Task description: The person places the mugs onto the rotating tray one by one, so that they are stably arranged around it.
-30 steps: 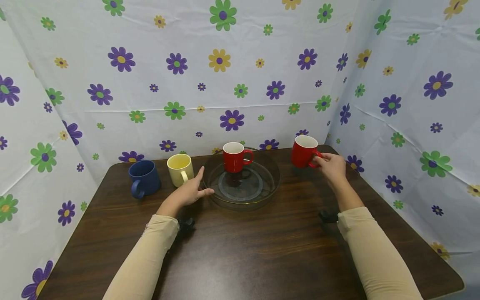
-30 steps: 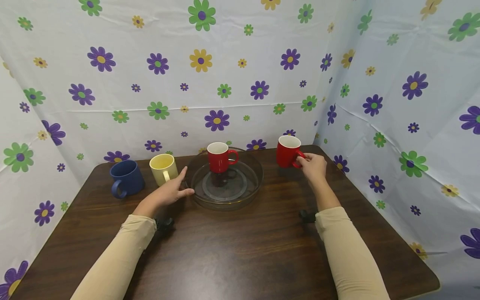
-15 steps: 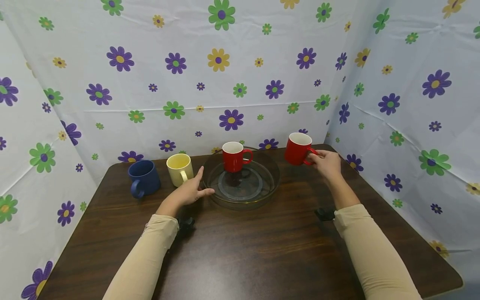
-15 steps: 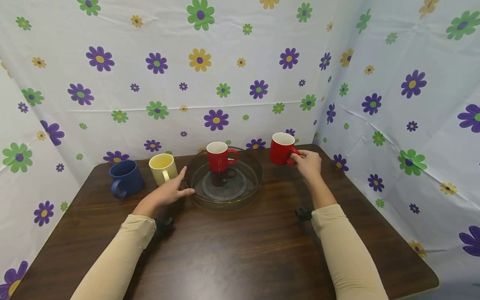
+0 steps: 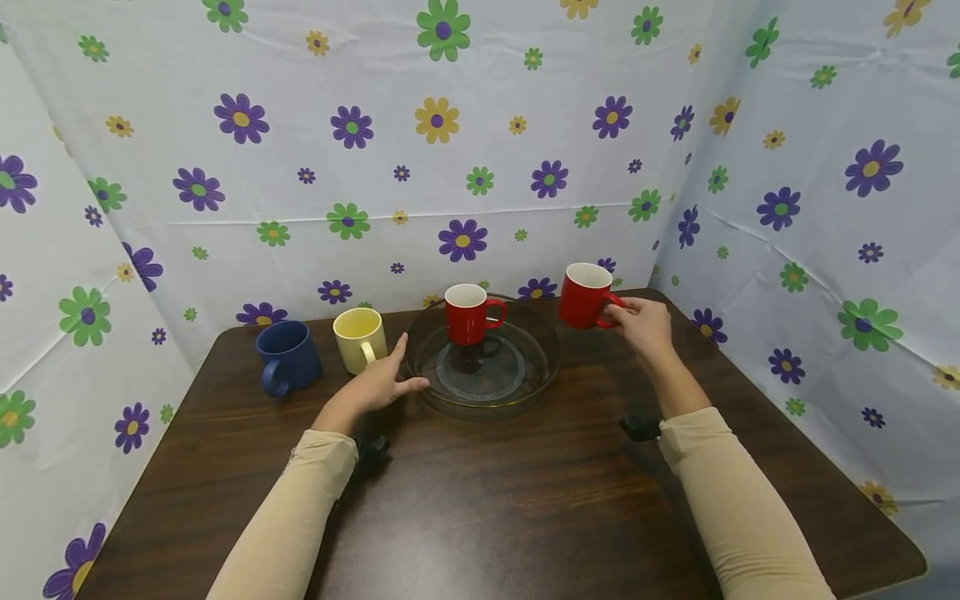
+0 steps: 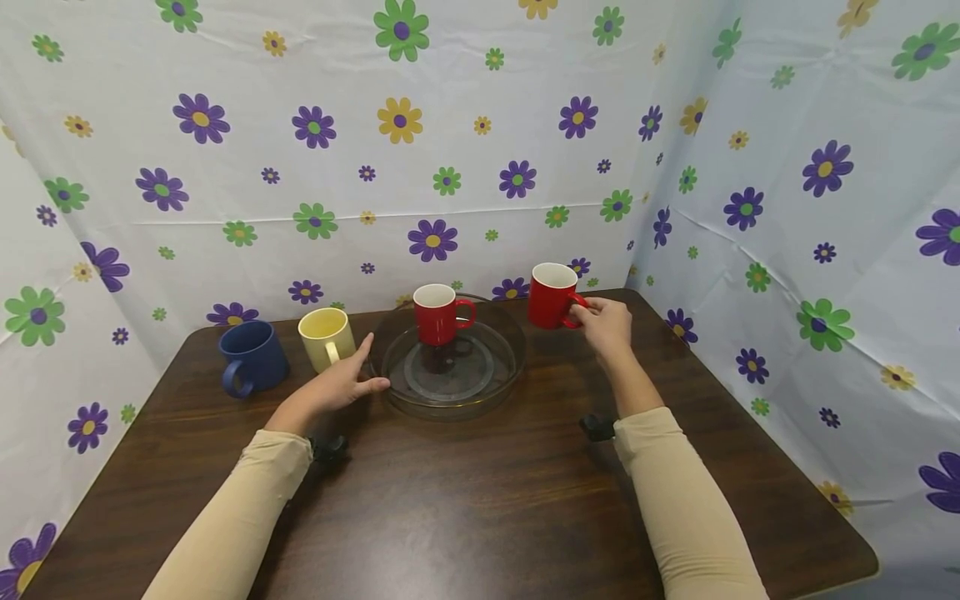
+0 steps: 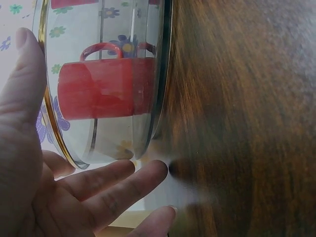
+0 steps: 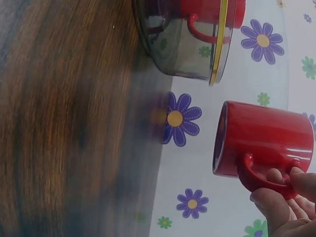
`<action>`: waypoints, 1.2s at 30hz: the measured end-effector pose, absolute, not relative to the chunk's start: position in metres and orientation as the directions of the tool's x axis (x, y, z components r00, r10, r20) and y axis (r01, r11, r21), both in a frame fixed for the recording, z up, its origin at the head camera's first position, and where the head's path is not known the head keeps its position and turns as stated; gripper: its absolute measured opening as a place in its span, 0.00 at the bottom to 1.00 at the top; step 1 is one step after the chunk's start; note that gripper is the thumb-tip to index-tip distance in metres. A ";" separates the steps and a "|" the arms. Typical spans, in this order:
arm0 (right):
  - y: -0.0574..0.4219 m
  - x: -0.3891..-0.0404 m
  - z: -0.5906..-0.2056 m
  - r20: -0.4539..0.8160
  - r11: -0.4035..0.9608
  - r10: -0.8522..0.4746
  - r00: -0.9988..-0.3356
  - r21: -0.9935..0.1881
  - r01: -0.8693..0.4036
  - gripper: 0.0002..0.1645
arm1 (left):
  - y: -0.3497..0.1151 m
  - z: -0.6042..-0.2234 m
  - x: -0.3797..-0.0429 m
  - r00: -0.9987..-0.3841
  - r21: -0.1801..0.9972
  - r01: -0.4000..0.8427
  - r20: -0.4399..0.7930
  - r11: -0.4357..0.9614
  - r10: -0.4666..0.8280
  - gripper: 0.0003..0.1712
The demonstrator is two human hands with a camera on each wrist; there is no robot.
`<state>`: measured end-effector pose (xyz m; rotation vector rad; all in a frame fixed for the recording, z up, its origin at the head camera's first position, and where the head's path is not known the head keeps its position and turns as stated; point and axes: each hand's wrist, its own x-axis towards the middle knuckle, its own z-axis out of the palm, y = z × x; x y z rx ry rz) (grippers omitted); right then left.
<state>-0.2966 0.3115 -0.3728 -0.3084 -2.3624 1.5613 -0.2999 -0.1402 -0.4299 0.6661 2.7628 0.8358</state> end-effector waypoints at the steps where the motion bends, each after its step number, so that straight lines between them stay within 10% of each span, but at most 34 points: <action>1: 0.311 -0.297 -0.373 0.127 0.389 0.333 -0.934 -0.921 0.014 0.22 | -0.140 -0.430 -0.300 -0.883 0.562 0.367 -0.039 0.741 0.467 0.63; 36: 0.274 -0.300 -0.374 0.109 0.343 0.250 -0.962 -0.939 -0.017 0.21 | -0.141 -0.428 -0.300 -0.880 0.569 0.365 -0.048 0.737 0.473 0.63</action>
